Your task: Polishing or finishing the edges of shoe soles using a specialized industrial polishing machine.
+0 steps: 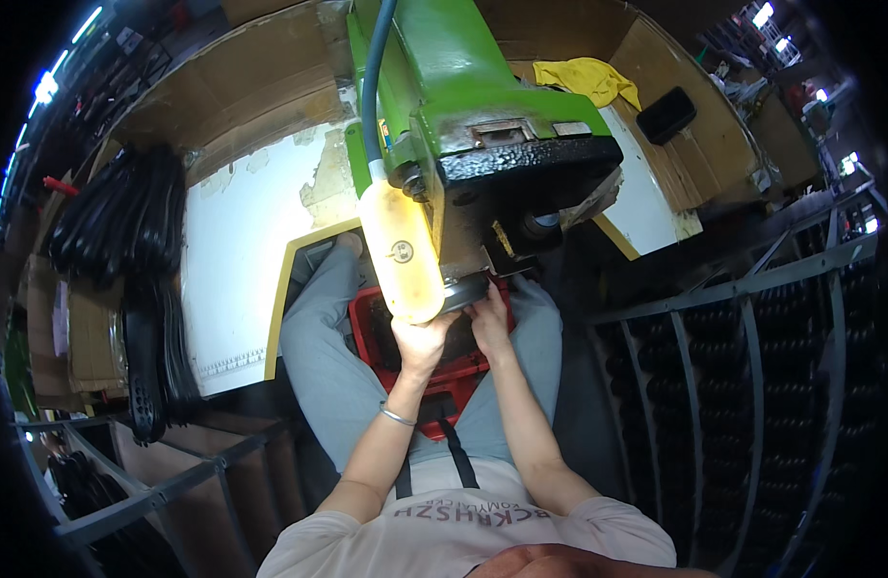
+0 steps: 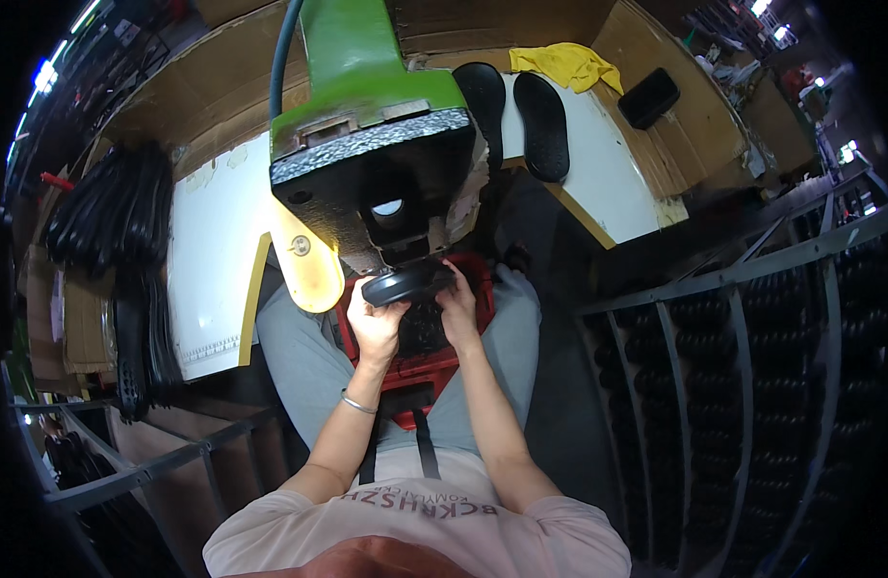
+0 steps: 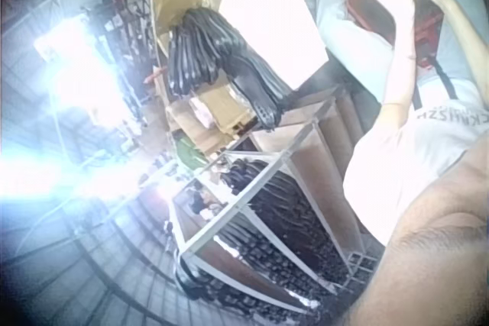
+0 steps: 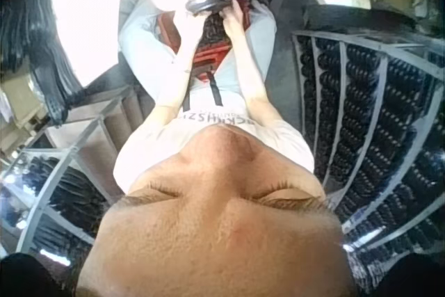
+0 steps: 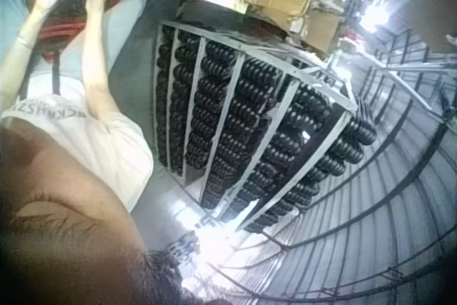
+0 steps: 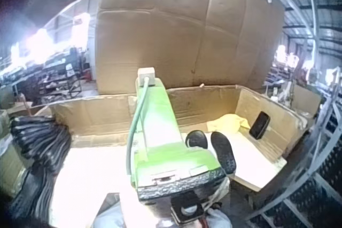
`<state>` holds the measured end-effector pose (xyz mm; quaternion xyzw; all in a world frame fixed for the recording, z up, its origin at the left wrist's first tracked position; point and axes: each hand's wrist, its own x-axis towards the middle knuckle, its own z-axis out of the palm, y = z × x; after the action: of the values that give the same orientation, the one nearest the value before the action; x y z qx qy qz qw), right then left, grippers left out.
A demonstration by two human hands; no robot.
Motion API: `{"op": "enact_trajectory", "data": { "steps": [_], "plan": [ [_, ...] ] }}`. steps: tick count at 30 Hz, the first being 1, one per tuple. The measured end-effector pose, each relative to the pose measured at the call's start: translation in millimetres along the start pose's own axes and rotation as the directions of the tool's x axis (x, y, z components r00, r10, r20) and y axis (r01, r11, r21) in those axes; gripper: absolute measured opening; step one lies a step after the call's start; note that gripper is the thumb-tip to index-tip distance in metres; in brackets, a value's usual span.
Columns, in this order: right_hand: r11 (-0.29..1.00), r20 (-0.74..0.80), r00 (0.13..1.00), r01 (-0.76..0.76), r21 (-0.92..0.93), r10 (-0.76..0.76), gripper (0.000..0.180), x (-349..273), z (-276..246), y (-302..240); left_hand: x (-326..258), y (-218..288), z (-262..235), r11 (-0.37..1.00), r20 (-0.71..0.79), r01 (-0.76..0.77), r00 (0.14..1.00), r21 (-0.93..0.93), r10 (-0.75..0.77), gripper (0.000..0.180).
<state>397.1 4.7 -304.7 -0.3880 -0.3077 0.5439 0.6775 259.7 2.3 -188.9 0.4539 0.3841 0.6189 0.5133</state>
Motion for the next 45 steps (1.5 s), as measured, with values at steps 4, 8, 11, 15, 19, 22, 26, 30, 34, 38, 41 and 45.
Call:
{"op": "enact_trajectory", "data": {
  "steps": [4,8,11,15,19,22,26,30,34,38,41,45],
  "plan": [
    [0.944,-0.152,0.988,0.036,0.328,0.015,0.04,2.1,-28.3,-15.4,1.6,-6.9,6.4,0.991,-0.009,-0.019,1.0,-0.131,0.018,0.041],
    [0.923,-0.378,0.843,0.335,-0.19,-0.384,0.049,11.6,-34.4,-88.7,2.8,-5.1,-3.3,0.99,0.001,-0.107,0.994,0.095,0.107,0.046],
    [0.828,-0.302,0.79,0.414,-0.379,-0.533,0.051,15.5,-27.7,-138.3,6.5,22.8,-9.6,0.994,0.12,-0.094,0.989,0.048,0.088,0.055],
    [0.758,-0.163,0.806,0.438,-0.484,-0.57,0.054,17.0,-8.9,-174.1,9.7,38.2,-21.3,0.993,0.091,-0.118,0.989,0.025,0.116,0.049],
    [0.686,-0.031,0.795,0.502,-0.527,-0.606,0.065,17.9,6.1,-179.9,6.1,55.4,-28.5,0.99,-0.015,-0.11,0.994,-0.091,0.109,0.045],
    [0.671,0.046,0.763,0.594,-0.443,-0.645,0.066,21.4,25.3,-171.6,2.1,59.9,-46.1,0.981,-0.088,-0.109,0.991,-0.16,0.096,0.043],
    [0.703,0.075,0.825,0.52,-0.485,-0.56,0.068,17.5,44.1,-150.9,-1.4,59.5,-83.4,0.951,-0.152,-0.136,0.984,-0.278,0.096,0.041],
    [0.576,0.169,0.792,0.554,-0.601,-0.586,0.057,8.6,73.7,-141.0,-7.0,57.8,-119.1,0.932,-0.128,-0.14,0.986,-0.334,0.103,0.042],
    [0.534,0.181,0.733,0.62,-0.575,-0.656,0.043,1.9,99.7,-131.1,-10.0,60.9,-136.1,0.892,-0.144,-0.039,0.989,-0.45,-0.029,0.039],
    [0.368,0.3,0.655,0.68,-0.634,-0.693,0.05,1.8,113.2,-130.3,-6.5,29.7,-170.0,0.988,-0.039,0.097,0.994,-0.122,-0.102,0.036],
    [0.195,0.394,0.556,0.725,-0.66,-0.732,0.054,3.5,119.5,-134.5,9.7,24.2,-149.9,0.657,0.203,-0.133,0.979,0.742,-0.03,0.033],
    [0.152,0.421,0.528,0.738,-0.658,-0.738,0.056,1.9,116.3,-138.9,22.5,35.2,-44.6,0.722,0.183,-0.289,0.957,0.629,0.224,0.033]
  ]
}}
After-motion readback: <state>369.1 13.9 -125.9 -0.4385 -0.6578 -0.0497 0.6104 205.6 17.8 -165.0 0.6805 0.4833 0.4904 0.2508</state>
